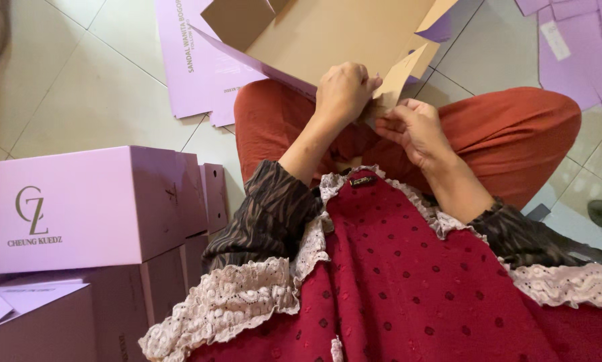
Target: The person sits on the floor and folds flat pre-cut pink cardboard sheets into shoe boxes, creasing the sides, tucking tabs, and fitting the lid over the base, placing finished boxes on a stack beside them.
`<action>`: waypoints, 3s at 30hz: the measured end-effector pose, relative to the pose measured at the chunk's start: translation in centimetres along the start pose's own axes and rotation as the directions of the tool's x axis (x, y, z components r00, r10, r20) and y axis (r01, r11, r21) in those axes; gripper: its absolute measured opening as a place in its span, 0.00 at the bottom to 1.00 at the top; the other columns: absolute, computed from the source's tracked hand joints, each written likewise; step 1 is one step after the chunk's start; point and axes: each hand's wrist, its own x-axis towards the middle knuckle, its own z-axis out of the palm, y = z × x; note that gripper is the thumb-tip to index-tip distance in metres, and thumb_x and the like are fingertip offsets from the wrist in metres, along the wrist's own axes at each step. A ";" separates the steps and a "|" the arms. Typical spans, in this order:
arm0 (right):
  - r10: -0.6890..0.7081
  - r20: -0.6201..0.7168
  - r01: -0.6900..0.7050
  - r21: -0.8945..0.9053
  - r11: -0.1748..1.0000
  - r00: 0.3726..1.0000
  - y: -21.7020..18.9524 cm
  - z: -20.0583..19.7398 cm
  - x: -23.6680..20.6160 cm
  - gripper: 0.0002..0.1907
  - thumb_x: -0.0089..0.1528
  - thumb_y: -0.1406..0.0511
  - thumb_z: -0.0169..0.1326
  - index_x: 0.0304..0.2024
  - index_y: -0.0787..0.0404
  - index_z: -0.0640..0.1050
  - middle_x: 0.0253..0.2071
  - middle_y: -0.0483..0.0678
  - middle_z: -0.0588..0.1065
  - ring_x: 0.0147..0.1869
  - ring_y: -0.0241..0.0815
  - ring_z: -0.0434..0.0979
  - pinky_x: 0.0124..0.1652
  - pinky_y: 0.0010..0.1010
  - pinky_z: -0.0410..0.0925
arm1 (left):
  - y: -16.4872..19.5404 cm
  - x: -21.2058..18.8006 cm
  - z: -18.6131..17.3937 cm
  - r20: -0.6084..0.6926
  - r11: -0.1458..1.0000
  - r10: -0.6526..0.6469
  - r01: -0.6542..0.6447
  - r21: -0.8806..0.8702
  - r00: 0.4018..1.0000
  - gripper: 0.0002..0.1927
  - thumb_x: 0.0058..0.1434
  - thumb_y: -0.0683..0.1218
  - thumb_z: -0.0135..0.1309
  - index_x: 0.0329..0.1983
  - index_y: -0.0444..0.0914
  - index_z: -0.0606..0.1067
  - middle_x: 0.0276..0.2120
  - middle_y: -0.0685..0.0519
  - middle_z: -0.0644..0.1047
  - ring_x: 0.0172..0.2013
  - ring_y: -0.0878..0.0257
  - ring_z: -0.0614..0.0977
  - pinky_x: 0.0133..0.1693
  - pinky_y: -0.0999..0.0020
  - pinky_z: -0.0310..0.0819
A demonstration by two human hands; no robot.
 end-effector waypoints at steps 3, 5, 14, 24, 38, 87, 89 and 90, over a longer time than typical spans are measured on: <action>-0.006 0.031 0.005 0.011 1.000 1.000 -0.7 1.4 -0.3 0.02 0.65 0.70 0.51 0.38 0.62 0.75 0.38 0.49 0.79 0.40 0.42 0.82 0.44 0.35 0.78 | -0.3 0.3 0.1 0.067 1.000 0.005 -0.004 -0.029 0.998 0.17 0.57 0.57 0.60 0.24 0.39 0.82 0.24 0.45 0.81 0.33 0.47 0.84 0.40 0.53 0.77; 0.009 0.037 -0.008 -0.020 1.000 0.999 -1.1 1.8 -0.5 0.02 0.64 0.70 0.52 0.38 0.62 0.75 0.38 0.49 0.80 0.40 0.41 0.82 0.43 0.34 0.78 | -0.7 0.5 0.0 0.058 0.999 0.028 -0.027 -0.033 0.998 0.17 0.55 0.57 0.62 0.24 0.38 0.82 0.23 0.45 0.81 0.32 0.47 0.84 0.39 0.54 0.77; -0.013 0.003 0.013 -0.118 0.993 1.000 -1.2 1.6 -0.4 0.06 0.66 0.66 0.55 0.33 0.59 0.76 0.33 0.45 0.78 0.33 0.36 0.78 0.36 0.28 0.75 | -0.5 -0.1 0.9 0.016 0.998 -0.059 0.059 0.005 0.998 0.16 0.58 0.56 0.58 0.28 0.39 0.82 0.26 0.45 0.82 0.35 0.48 0.85 0.43 0.53 0.75; -0.110 -0.006 0.103 -0.293 0.951 0.994 -1.8 1.8 0.9 0.09 0.65 0.64 0.56 0.30 0.58 0.77 0.27 0.43 0.76 0.27 0.30 0.71 0.28 0.20 0.64 | -0.6 -0.3 1.2 -0.060 0.994 -0.107 0.106 -0.028 0.992 0.17 0.58 0.57 0.57 0.29 0.40 0.83 0.28 0.46 0.83 0.36 0.50 0.84 0.47 0.52 0.70; -0.091 0.085 0.093 -0.018 0.995 0.992 0.0 2.6 2.4 0.03 0.65 0.69 0.53 0.38 0.62 0.78 0.34 0.44 0.78 0.33 0.32 0.75 0.34 0.22 0.67 | -0.8 -0.7 1.1 -0.086 0.988 -0.155 0.152 -0.035 0.984 0.16 0.62 0.54 0.52 0.31 0.40 0.82 0.29 0.46 0.83 0.38 0.51 0.84 0.54 0.53 0.62; 0.758 0.298 0.319 -0.940 0.125 0.581 -9.0 7.5 6.7 0.16 0.59 0.61 0.61 0.46 0.62 0.84 0.36 0.48 0.84 0.39 0.40 0.81 0.39 0.34 0.73 | -2.3 -11.7 -2.3 -0.006 0.832 0.455 -0.422 0.360 0.891 0.10 0.59 0.48 0.57 0.42 0.42 0.73 0.37 0.57 0.76 0.56 0.58 0.75 0.68 0.23 0.24; 0.713 0.278 0.405 -0.914 -0.010 0.644 -9.0 8.1 6.1 0.15 0.60 0.60 0.59 0.46 0.62 0.83 0.36 0.50 0.83 0.38 0.44 0.81 0.38 0.38 0.74 | -2.0 -11.7 -2.4 0.001 0.837 0.447 -0.418 0.352 0.895 0.12 0.57 0.47 0.57 0.43 0.42 0.74 0.36 0.58 0.77 0.55 0.58 0.76 0.68 0.23 0.25; 0.669 0.292 0.483 -0.868 -0.114 0.683 -8.7 8.2 5.8 0.15 0.61 0.59 0.58 0.46 0.60 0.82 0.36 0.50 0.82 0.39 0.46 0.82 0.39 0.39 0.75 | -1.8 -11.6 -2.4 0.005 0.840 0.440 -0.414 0.349 0.898 0.13 0.56 0.47 0.57 0.44 0.43 0.75 0.36 0.59 0.77 0.55 0.58 0.76 0.67 0.22 0.25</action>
